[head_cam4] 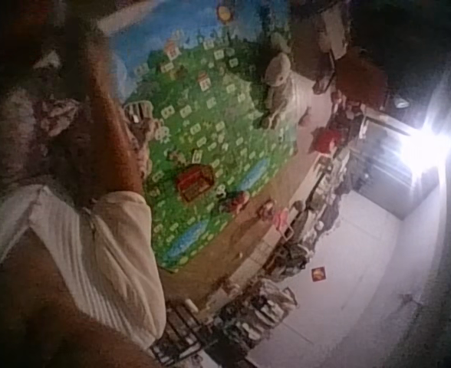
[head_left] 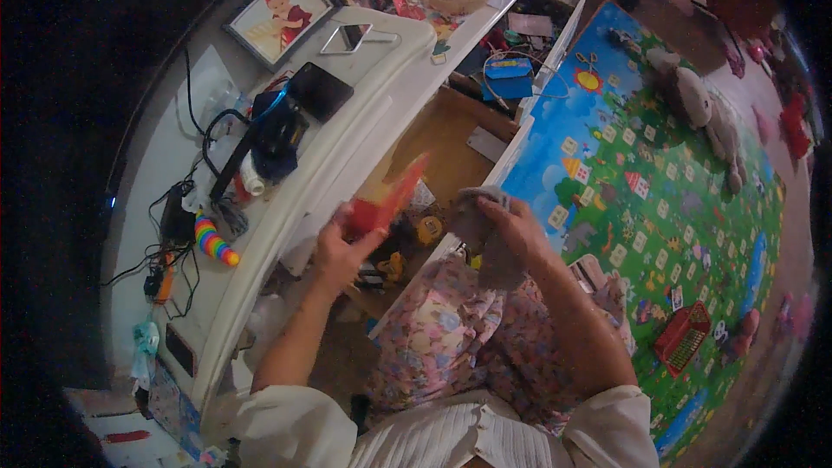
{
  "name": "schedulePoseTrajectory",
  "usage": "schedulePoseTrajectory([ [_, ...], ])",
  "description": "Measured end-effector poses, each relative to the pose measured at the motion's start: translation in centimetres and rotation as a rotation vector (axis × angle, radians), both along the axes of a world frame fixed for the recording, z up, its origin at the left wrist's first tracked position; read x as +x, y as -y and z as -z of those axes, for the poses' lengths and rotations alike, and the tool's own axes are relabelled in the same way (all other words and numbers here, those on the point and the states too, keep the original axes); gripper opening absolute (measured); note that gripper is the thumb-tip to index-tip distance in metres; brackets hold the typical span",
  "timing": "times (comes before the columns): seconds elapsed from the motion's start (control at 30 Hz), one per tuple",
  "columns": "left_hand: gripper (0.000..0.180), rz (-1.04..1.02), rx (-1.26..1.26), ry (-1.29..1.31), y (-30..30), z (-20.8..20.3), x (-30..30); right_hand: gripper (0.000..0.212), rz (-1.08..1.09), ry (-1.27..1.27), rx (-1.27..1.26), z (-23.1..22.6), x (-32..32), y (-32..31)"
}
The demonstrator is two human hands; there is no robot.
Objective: The person takes various items out of a drawer, including a toy, a small electronic device, a red box, a measuring tape, sunglasses, and small figures, and places them on the cabinet top or a nearby cloth.
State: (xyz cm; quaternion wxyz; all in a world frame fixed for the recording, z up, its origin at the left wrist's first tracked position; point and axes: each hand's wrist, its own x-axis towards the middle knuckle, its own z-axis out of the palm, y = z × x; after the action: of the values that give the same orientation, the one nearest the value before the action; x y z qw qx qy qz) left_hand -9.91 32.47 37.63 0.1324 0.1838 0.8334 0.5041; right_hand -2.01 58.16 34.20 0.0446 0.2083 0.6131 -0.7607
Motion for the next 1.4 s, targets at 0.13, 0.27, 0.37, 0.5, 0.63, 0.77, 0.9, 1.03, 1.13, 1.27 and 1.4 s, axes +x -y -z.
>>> schedulePoseTrajectory([
  [0.13,0.020,0.412,-0.258,-1.032,-2.6,-1.0,1.4,0.046,-0.086,0.024,-0.544,2.1,0.2,1.5],
  [0.27,0.016,0.440,-0.313,-1.149,-3.8,-1.2,2.4,0.031,-0.047,-0.052,-0.454,1.4,0.1,2.2],
  [0.37,0.015,0.386,-0.294,-1.213,-4.1,-1.0,2.3,0.032,-0.038,0.065,-0.514,1.3,0.2,1.5],
  [0.5,0.021,0.200,-0.354,-1.192,-3.0,0.2,2.1,0.023,0.186,-0.062,-0.501,0.4,-0.2,1.8],
  [0.63,0.033,-0.220,0.242,-0.389,-3.0,0.1,3.5,0.025,0.209,-0.013,-0.481,1.6,-0.3,0.6],
  [0.77,0.036,-0.145,0.492,0.426,-6.0,-1.2,4.9,0.032,0.177,-0.065,-0.598,1.2,0.0,1.3],
  [0.9,0.036,-0.216,0.493,0.411,-7.7,-1.2,4.6,0.038,0.030,-0.118,-0.580,0.7,0.2,2.4],
  [1.03,0.029,-0.216,0.608,0.302,-7.0,-0.4,3.5,0.038,0.088,-0.164,-0.583,0.0,0.2,1.0],
  [1.13,0.028,-0.071,0.458,0.257,-6.3,-0.3,3.1,0.037,0.154,-0.156,-0.509,0.9,0.4,0.4],
  [1.27,0.031,-0.043,0.511,0.226,-6.4,-0.8,2.8,0.036,0.046,-0.194,-0.367,0.0,0.9,0.7],
  [1.4,0.053,-0.072,0.373,0.003,-6.9,-1.1,1.7,0.034,0.169,-0.317,-0.290,0.0,0.3,-0.2],
])
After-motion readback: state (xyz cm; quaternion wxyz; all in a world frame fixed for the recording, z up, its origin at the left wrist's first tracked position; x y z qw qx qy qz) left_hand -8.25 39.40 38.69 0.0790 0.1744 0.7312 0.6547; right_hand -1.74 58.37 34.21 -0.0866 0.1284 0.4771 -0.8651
